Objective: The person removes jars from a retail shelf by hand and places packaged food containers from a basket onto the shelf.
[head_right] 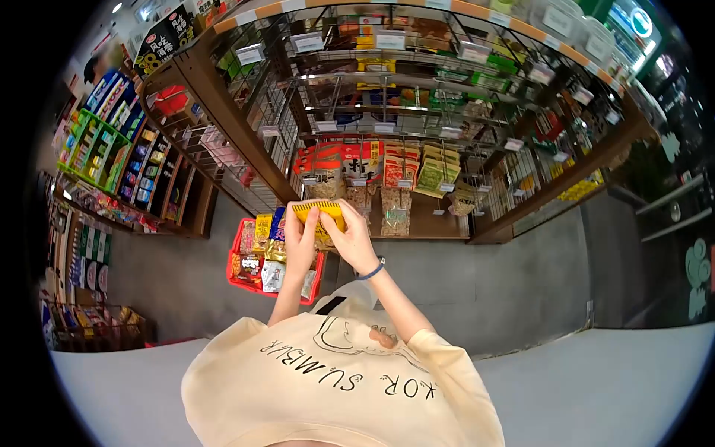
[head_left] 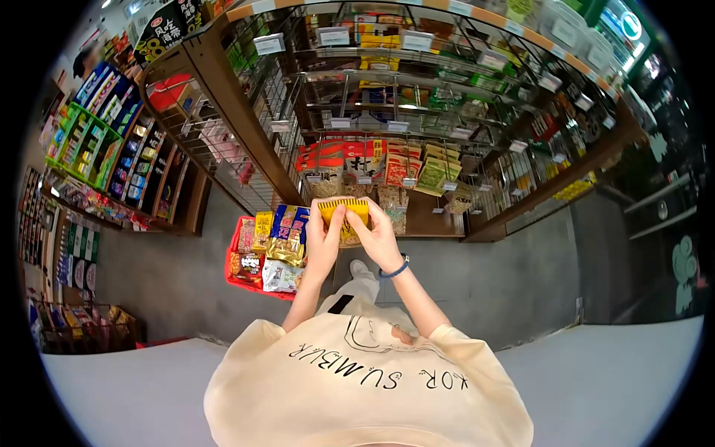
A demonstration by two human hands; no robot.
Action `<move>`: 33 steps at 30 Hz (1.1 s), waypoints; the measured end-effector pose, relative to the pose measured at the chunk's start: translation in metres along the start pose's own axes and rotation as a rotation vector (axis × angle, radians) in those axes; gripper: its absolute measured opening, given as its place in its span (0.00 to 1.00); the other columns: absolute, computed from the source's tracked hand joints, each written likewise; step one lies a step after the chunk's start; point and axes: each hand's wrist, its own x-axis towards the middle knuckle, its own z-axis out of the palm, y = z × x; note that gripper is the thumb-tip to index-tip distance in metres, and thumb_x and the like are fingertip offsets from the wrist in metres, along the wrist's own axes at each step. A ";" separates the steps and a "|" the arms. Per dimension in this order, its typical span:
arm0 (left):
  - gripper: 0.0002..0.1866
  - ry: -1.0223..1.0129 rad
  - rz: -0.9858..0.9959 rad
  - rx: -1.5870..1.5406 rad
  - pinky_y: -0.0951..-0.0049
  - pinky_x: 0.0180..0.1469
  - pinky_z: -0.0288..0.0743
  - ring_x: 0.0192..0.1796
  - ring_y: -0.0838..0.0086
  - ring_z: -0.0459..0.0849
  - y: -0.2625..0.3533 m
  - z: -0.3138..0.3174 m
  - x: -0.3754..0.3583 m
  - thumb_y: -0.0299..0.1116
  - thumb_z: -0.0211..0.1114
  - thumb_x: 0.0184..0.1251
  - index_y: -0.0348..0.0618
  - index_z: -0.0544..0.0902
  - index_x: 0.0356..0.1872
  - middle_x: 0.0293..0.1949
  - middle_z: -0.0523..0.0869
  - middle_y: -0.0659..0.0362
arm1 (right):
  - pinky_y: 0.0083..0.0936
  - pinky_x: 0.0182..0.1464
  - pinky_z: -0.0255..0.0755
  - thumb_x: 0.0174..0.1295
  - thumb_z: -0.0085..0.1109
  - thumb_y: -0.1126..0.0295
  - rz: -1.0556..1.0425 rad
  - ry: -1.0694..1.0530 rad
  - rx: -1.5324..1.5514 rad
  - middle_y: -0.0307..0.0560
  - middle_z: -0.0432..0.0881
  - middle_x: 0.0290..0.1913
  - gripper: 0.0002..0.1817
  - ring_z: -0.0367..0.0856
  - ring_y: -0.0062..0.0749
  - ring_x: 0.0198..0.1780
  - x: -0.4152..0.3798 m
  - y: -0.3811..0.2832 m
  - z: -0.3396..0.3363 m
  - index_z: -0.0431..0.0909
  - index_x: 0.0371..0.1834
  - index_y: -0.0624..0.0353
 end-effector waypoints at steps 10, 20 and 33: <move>0.11 0.155 0.013 0.209 0.72 0.36 0.71 0.34 0.71 0.79 0.002 -0.014 0.102 0.34 0.54 0.68 0.34 0.68 0.41 0.32 0.81 0.51 | 0.21 0.41 0.67 0.63 0.51 0.73 -0.025 -0.166 0.072 0.47 0.73 0.35 0.09 0.71 0.25 0.37 0.123 0.004 0.012 0.68 0.40 0.68; 0.11 0.209 0.111 0.472 0.65 0.29 0.70 0.28 0.60 0.80 0.005 -0.034 0.152 0.33 0.55 0.66 0.33 0.67 0.38 0.26 0.79 0.45 | 0.24 0.42 0.66 0.65 0.48 0.72 -0.122 -0.222 -0.025 0.51 0.70 0.37 0.09 0.72 0.39 0.38 0.181 0.004 0.032 0.67 0.40 0.69; 0.10 0.586 0.235 -0.184 0.83 0.31 0.61 0.29 0.88 0.64 -0.014 -0.027 0.236 0.34 0.53 0.70 0.40 0.70 0.31 0.26 0.69 0.69 | 0.19 0.35 0.67 0.58 0.60 0.72 -0.269 -0.080 0.023 0.43 0.73 0.32 0.09 0.73 0.24 0.32 0.263 0.014 0.057 0.73 0.34 0.67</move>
